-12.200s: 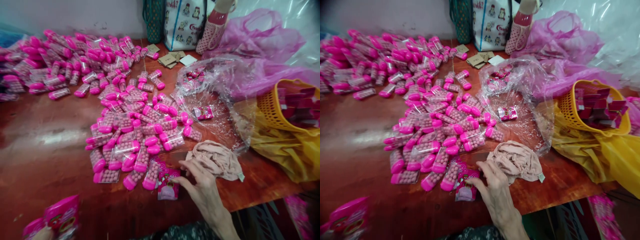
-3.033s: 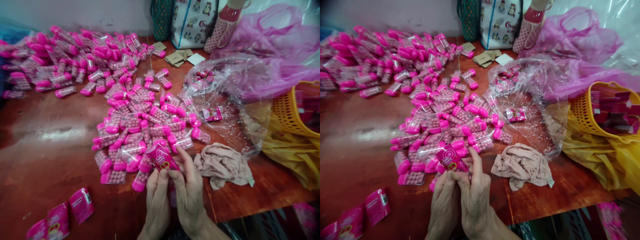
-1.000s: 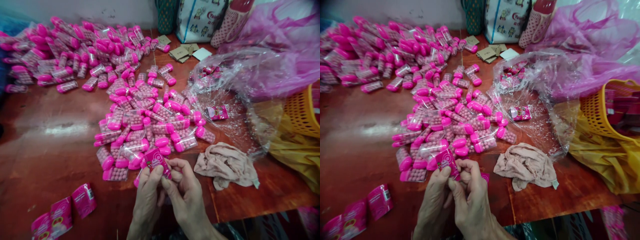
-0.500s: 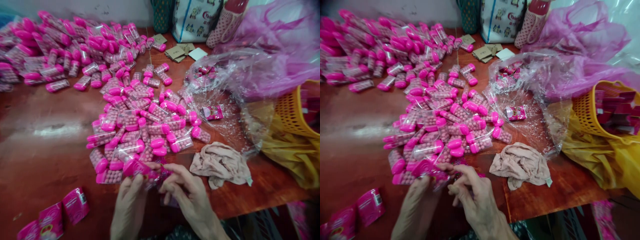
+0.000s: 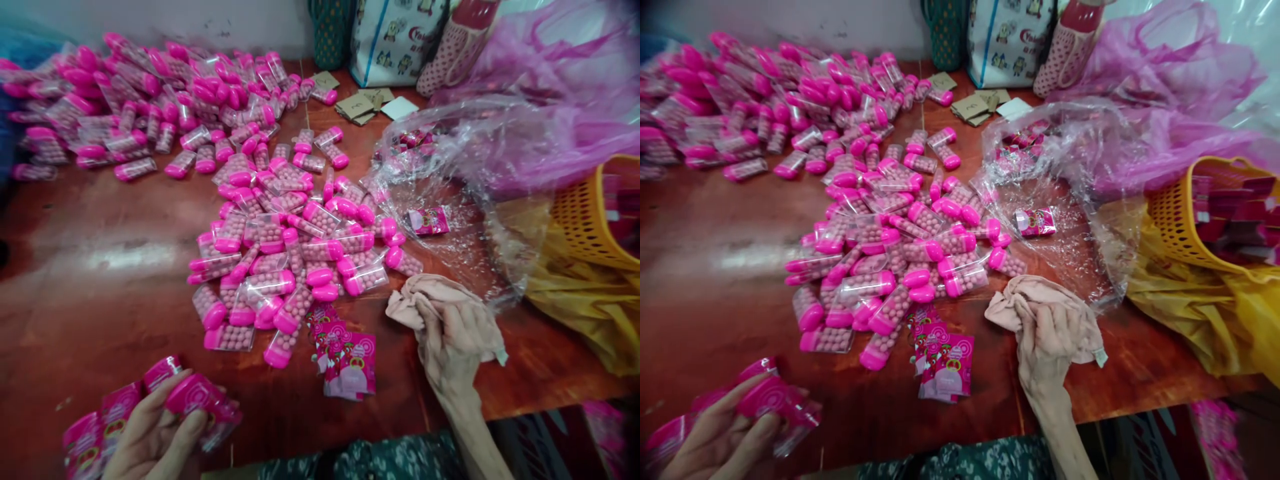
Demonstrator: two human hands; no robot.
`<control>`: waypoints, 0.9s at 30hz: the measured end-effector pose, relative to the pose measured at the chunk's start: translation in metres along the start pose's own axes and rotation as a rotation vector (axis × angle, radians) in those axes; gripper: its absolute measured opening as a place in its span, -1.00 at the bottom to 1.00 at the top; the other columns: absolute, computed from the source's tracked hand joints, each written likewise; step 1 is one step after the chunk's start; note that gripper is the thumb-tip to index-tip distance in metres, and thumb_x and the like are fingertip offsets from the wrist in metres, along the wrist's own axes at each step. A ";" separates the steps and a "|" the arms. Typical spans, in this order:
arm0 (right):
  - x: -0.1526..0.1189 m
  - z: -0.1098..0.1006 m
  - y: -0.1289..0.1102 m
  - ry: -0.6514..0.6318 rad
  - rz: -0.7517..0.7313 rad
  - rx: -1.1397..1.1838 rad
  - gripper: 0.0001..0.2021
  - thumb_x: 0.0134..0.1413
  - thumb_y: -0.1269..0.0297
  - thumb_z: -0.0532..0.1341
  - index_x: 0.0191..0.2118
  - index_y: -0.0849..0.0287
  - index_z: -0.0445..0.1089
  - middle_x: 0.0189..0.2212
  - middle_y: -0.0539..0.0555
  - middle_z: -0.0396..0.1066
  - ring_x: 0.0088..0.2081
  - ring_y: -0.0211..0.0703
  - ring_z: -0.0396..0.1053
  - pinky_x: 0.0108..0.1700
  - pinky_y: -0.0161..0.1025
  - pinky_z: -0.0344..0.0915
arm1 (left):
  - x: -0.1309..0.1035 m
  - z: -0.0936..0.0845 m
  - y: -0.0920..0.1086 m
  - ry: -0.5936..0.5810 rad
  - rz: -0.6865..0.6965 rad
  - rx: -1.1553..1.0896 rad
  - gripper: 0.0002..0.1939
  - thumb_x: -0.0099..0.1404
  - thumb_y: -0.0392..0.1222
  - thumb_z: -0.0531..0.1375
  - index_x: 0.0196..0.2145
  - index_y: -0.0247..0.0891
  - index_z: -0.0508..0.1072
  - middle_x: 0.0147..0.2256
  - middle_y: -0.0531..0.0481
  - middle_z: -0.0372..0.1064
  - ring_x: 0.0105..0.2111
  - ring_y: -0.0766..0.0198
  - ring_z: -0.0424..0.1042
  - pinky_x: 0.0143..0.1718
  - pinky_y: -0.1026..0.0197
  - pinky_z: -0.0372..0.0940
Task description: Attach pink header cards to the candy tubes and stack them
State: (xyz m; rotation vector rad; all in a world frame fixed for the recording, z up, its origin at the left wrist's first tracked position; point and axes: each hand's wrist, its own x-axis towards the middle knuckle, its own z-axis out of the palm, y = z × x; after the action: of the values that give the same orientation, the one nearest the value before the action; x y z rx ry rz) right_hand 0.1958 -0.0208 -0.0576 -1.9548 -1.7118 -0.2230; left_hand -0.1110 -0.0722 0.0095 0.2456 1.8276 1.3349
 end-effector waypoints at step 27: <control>-0.048 -0.037 -0.125 -0.645 0.075 1.176 -0.68 0.25 0.06 -0.05 -0.29 0.15 0.31 -0.71 -0.06 0.37 -0.70 -0.32 0.34 -0.60 -0.46 0.19 | -0.042 0.057 -0.014 -0.402 -0.096 -0.171 -0.61 -0.02 -0.25 0.32 -0.17 -0.20 0.42 -0.49 0.06 0.40 -0.62 0.42 0.29 -0.58 0.37 0.20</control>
State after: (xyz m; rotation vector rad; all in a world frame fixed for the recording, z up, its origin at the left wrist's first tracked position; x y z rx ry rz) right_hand 0.0752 -0.0728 -0.0136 -1.1782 -1.4935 1.2709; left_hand -0.0396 -0.0631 0.0143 0.3062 1.3669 1.2616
